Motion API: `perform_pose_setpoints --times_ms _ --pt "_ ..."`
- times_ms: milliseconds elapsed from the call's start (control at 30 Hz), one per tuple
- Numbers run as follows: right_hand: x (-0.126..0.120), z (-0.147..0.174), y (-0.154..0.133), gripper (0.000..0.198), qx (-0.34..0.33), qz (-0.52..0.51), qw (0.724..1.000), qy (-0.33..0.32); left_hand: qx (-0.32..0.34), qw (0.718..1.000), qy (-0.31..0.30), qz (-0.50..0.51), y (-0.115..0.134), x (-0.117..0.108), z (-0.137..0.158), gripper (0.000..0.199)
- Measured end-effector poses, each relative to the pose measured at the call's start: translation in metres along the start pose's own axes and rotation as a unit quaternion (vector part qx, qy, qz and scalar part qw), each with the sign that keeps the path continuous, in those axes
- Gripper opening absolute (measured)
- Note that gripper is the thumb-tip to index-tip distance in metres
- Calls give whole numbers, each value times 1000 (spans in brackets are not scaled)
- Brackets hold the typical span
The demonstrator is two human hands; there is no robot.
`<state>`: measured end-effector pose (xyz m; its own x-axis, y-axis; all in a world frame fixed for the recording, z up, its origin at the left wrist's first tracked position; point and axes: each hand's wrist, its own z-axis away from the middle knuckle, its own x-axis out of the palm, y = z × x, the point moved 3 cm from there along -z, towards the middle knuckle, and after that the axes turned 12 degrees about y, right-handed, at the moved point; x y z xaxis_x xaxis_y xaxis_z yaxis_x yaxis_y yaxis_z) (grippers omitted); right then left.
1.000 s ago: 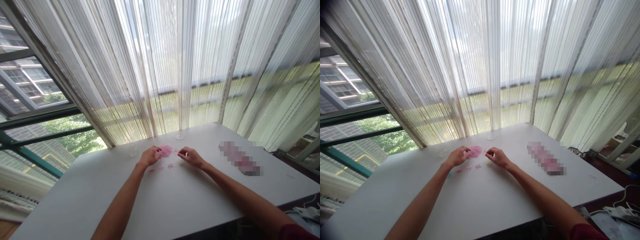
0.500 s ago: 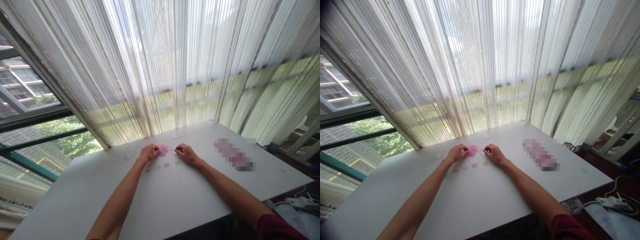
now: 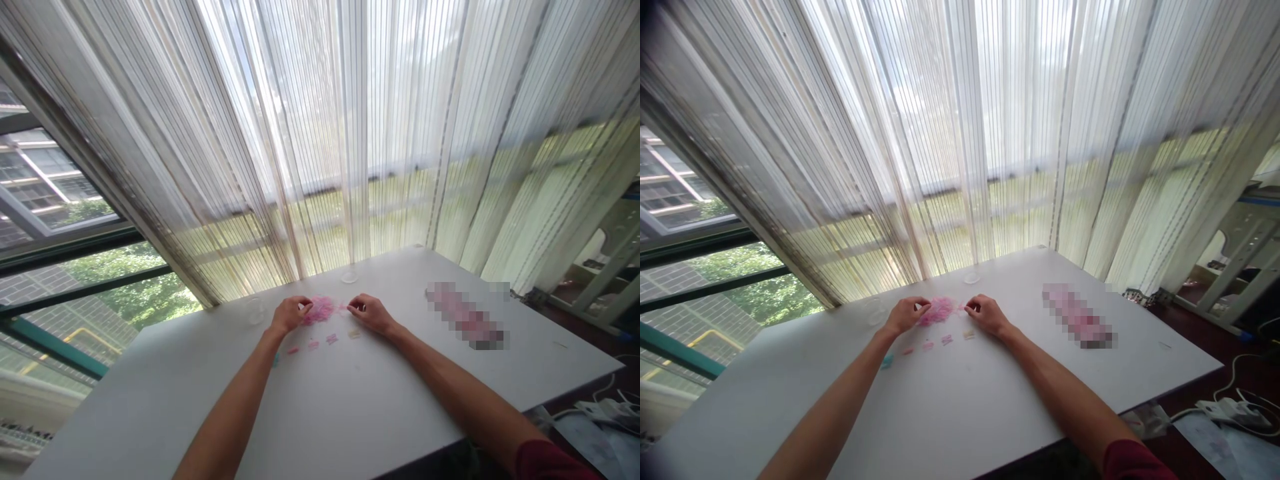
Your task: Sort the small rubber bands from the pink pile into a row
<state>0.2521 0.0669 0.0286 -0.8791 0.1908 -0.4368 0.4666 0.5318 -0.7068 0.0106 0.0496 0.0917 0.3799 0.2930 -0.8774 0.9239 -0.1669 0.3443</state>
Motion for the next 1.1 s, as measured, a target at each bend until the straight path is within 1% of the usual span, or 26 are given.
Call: perform_pose_setpoints --times_ms 133,333,600,767,900,1100 --pt "1 0 -1 14 6 -3 1000 -8 -6 1000 0 16 -2 0 -3 20" --pt "5 -1 -4 14 -2 2 1000 -12 -9 1000 -3 23 -2 1 -5 19" --pt "2 1 -6 15 0 -7 1000 -6 1 1000 -2 22 -1 4 -5 19" --pt "3 0 -4 15 -4 -9 1000 -6 2 1000 0 15 -4 -1 -5 19" --pt "4 0 -3 15 -8 -9 1000 -9 6 1000 2 3 -1 -5 -6 19" --pt "4 0 -6 14 -6 8 1000 -10 23 999 -2 -25 7 -3 -8 18"
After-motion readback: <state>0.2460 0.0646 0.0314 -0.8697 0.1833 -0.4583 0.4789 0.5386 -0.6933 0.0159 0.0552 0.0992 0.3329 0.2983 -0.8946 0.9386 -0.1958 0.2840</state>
